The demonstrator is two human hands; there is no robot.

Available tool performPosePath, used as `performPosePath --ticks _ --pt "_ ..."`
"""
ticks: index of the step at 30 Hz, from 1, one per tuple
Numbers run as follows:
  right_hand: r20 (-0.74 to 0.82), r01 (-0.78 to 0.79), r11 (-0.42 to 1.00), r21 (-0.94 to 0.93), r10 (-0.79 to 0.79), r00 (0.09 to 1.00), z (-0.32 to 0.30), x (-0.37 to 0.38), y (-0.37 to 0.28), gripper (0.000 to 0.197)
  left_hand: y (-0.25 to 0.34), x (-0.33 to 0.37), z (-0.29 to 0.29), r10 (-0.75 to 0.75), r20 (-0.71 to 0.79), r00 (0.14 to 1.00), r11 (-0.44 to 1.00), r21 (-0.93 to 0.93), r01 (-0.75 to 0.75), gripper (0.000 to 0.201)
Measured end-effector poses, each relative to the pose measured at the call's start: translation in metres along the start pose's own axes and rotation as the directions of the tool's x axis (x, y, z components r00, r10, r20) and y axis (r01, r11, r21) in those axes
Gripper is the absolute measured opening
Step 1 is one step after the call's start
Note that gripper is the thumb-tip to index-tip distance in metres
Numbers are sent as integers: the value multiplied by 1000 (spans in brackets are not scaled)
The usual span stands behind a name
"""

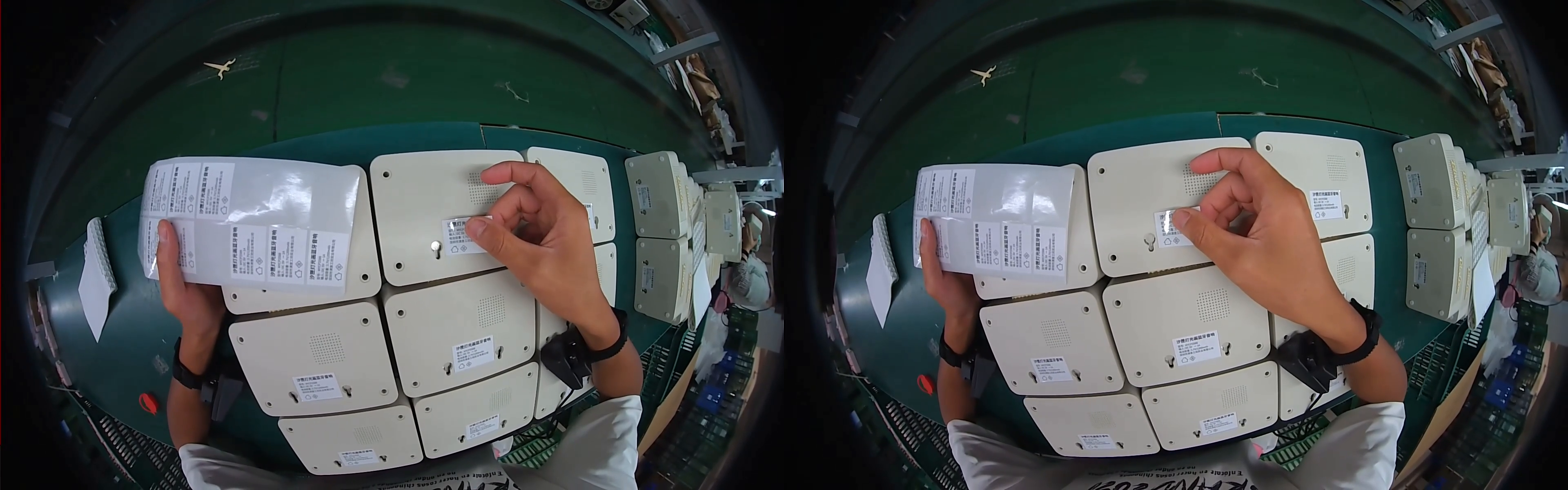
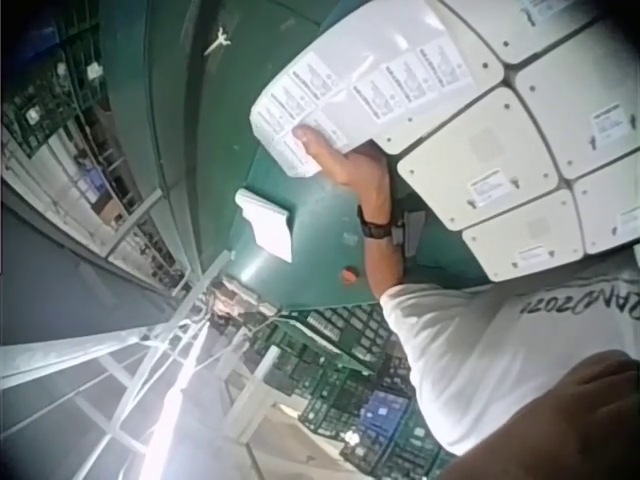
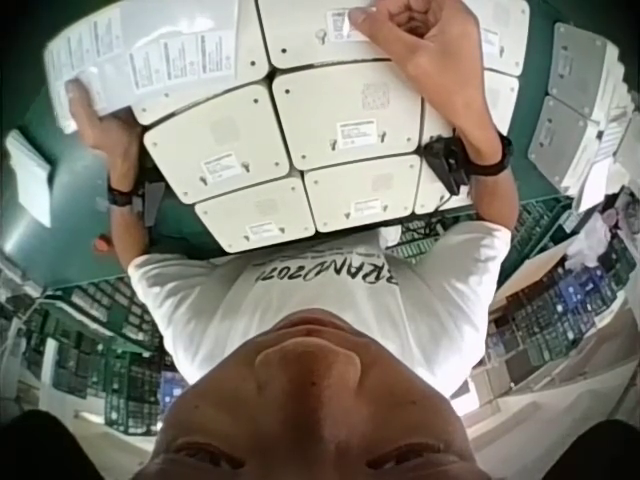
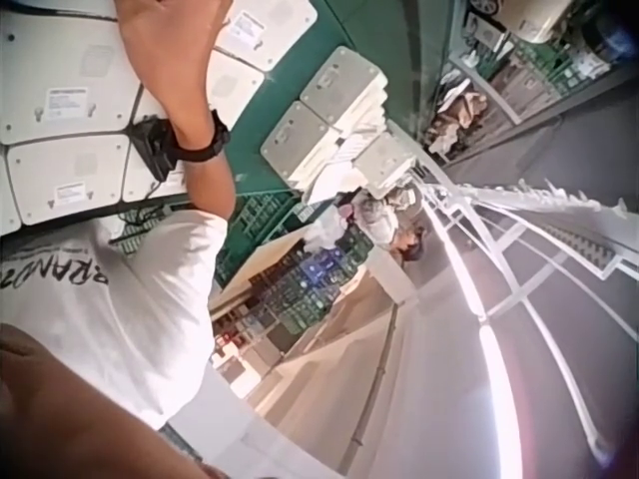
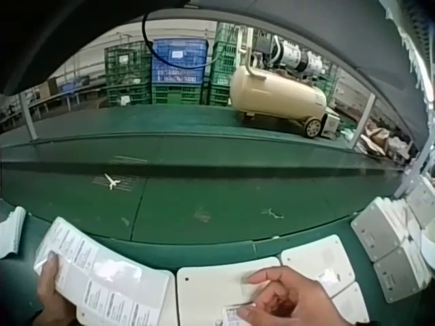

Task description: The person peels labels from a sheet and presses them onto the back of plastic cases before recording a video of themselves on a smartphone. They then peel small white pads from a strip and stick them onto the corners of the cases.

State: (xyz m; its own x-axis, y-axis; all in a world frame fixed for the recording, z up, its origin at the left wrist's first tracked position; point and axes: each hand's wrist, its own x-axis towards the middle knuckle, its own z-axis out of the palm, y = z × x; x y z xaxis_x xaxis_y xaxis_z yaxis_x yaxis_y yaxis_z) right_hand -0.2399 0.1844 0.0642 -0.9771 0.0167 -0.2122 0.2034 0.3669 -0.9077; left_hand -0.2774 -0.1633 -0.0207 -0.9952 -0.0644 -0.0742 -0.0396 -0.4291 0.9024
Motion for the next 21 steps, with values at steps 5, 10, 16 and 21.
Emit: performPosePath --ticks 5,10,16,21 --pt "-1 5 1000 -1 -5 1000 -1 1 2 37 -3 2 -2 9 -10 1000 1000 3 -9 47" --pt "23 -12 999 44 11 1000 -6 2 2 39 -3 1 0 6 -16 1000 1000 -10 -6 47" --pt "18 -7 999 43 6 1000 -5 1 4 39 -4 1 0 -12 -16 1000 1000 -21 12 47" --pt "20 -8 1000 28 8 1000 -4 1 4 38 -4 2 -3 -13 -7 1000 1000 -5 13 47"
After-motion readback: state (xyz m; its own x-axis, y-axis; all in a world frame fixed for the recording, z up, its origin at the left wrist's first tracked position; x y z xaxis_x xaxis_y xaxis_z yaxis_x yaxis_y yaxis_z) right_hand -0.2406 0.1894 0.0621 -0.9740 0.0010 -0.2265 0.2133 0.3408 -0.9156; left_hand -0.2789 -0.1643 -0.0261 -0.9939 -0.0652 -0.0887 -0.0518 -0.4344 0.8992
